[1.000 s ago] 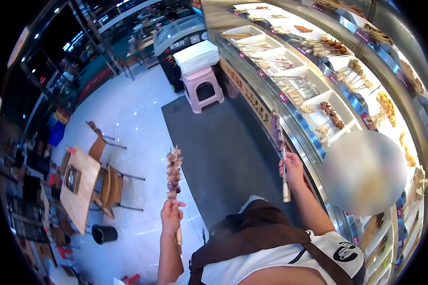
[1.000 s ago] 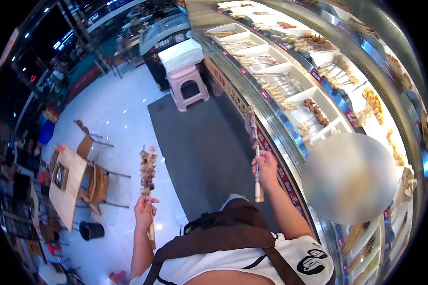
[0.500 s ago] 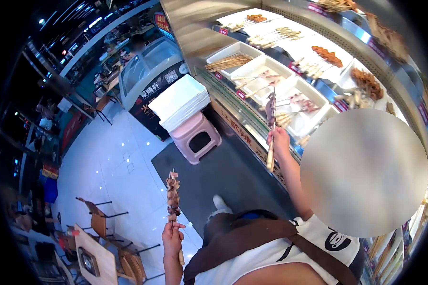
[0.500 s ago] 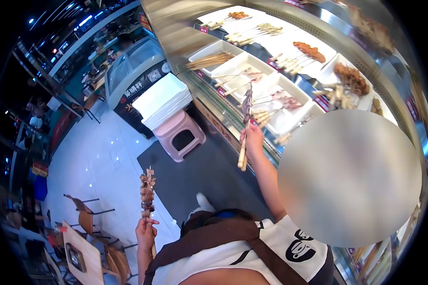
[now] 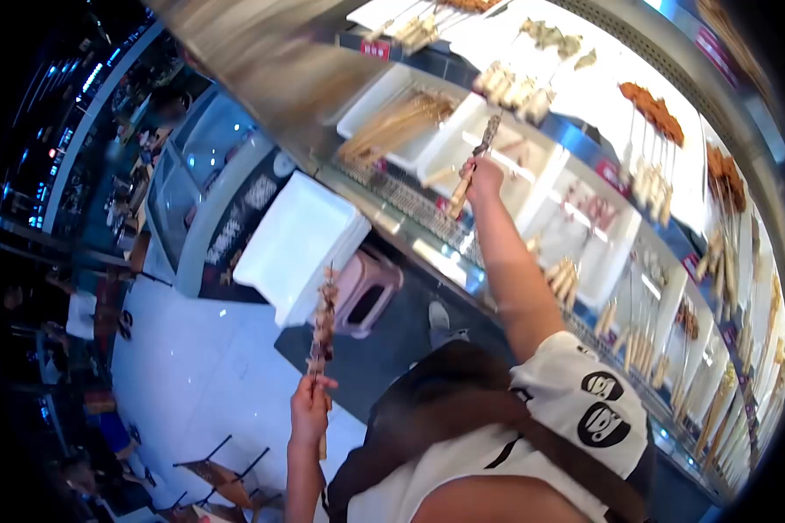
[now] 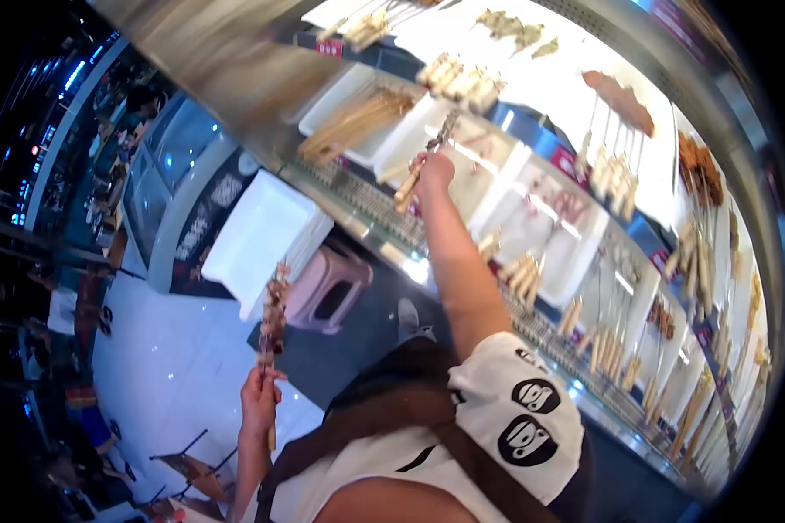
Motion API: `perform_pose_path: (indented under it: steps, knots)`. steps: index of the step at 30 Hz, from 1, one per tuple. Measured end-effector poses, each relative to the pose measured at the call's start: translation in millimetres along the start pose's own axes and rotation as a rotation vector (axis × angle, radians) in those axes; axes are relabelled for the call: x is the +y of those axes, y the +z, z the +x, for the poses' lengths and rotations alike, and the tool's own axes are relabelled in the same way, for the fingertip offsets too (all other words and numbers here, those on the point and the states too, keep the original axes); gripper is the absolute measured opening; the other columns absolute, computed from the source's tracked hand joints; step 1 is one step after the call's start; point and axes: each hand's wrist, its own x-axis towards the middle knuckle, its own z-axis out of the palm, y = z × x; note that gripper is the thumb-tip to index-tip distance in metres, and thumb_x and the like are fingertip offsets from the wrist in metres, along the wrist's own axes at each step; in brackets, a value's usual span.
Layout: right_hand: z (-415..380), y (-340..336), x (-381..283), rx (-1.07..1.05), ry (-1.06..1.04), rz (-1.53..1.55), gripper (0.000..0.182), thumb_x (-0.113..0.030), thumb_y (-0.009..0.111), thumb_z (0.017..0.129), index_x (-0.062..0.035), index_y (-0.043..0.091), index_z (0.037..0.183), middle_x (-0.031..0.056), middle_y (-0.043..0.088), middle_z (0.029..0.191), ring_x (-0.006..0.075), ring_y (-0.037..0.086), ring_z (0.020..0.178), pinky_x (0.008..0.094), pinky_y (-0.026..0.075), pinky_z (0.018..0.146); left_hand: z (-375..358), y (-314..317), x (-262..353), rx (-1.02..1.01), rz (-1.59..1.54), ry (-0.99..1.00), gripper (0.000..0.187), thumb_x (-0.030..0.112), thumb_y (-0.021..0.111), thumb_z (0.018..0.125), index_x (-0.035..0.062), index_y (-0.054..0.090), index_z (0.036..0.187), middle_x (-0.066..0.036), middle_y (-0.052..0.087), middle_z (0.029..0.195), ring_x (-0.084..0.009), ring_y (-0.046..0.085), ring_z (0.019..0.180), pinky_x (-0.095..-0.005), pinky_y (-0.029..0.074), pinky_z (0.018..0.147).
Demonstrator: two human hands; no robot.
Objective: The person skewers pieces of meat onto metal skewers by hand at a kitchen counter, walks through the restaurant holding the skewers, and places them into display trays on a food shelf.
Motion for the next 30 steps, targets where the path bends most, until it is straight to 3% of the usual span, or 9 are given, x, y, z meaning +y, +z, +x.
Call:
perform_pose_path:
  steps: [5,9,11,13,14,23,26,29,30]
  knots:
    - [104,-26,61,0.252,0.116,-0.172,0.001,0.004,0.043,0.078,0.0031,0.044,0.078,0.0153,0.053,0.067,0.0231,0.053,0.052,0.0349,0.043,0.043,59,6,34,-0.013,-0.011,-0.050,0.012,0.003,0.036,0.091,0.0021,0.048,0.086,-0.006,0.059,0.081,-0.0039,0.041,0.047,-0.0195,0.035,0.044]
    - [151,-73,93,0.228,-0.199,-1.073,0.008,0.003,0.045,0.076,0.0089,0.046,0.081,0.0189,0.055,0.065,0.0291,0.058,0.053,0.0363,0.047,0.044,103,0,37,-0.127,0.087,-0.111,0.012,0.002,0.037,0.090,0.0018,0.048,0.087,-0.006,0.059,0.081,-0.0040,0.041,0.047,-0.0200,0.035,0.044]
    - [143,-64,92,0.360,-0.366,-1.303,0.010,0.002,0.048,0.076,0.0101,0.047,0.082,0.0199,0.057,0.064,0.0302,0.061,0.055,0.0372,0.048,0.045,127,-5,43,-0.181,0.100,-0.097,0.012,0.003,0.037,0.091,0.0017,0.048,0.087,-0.006,0.059,0.080,-0.0040,0.041,0.047,-0.0202,0.035,0.044]
    - [106,-21,65,0.274,-0.154,-1.398,0.011,0.000,0.053,0.073,0.0097,0.051,0.078,0.0204,0.060,0.061,0.0280,0.063,0.056,0.0365,0.049,0.048,154,-8,52,-0.229,0.112,-0.077,0.012,0.003,0.037,0.091,0.0016,0.048,0.087,-0.005,0.059,0.080,-0.0040,0.041,0.047,-0.0204,0.035,0.044]
    - [112,-26,72,0.394,-0.342,-1.510,0.009,-0.001,0.054,0.073,0.0080,0.054,0.072,0.0201,0.059,0.060,0.0268,0.063,0.055,0.0352,0.050,0.050,167,-7,54,-0.271,0.118,-0.044,0.013,0.003,0.036,0.091,0.0017,0.048,0.087,-0.005,0.058,0.079,-0.0040,0.041,0.047,-0.0205,0.035,0.044]
    - [121,10,78,0.406,-0.179,-1.408,0.018,-0.006,0.053,0.073,0.0106,0.058,0.070,0.0233,0.061,0.071,0.0306,0.062,0.057,0.0353,0.049,0.050,210,-18,54,-0.429,0.205,-0.037,0.014,0.004,0.037,0.091,0.0017,0.050,0.087,-0.005,0.058,0.077,-0.0055,0.042,0.047,-0.0216,0.036,0.046]
    - [113,3,77,0.033,0.069,-1.465,0.019,-0.009,0.054,0.073,0.0093,0.059,0.077,0.0229,0.061,0.073,0.0321,0.062,0.061,0.0381,0.049,0.053,214,-27,47,-0.488,0.281,-0.047,0.014,0.004,0.038,0.090,0.0012,0.051,0.086,-0.005,0.059,0.076,-0.0059,0.043,0.047,-0.0224,0.037,0.046]
    - [70,10,58,0.191,-0.128,-1.818,0.025,-0.013,0.055,0.075,0.0051,0.058,0.091,0.0221,0.061,0.092,0.0313,0.060,0.089,0.0473,0.048,0.068,219,-30,50,-0.497,0.241,-0.029,0.014,0.003,0.039,0.089,0.0012,0.051,0.085,-0.005,0.059,0.074,-0.0059,0.043,0.047,-0.0229,0.037,0.046]
    - [48,16,52,0.286,-0.378,-1.914,0.037,-0.020,0.057,0.075,0.0020,0.053,0.104,0.0203,0.054,0.107,0.0301,0.051,0.103,0.0480,0.042,0.079,223,-30,51,-0.512,0.245,-0.016,0.014,0.003,0.038,0.089,0.0012,0.051,0.085,-0.005,0.059,0.075,-0.0057,0.043,0.047,-0.0225,0.037,0.046]
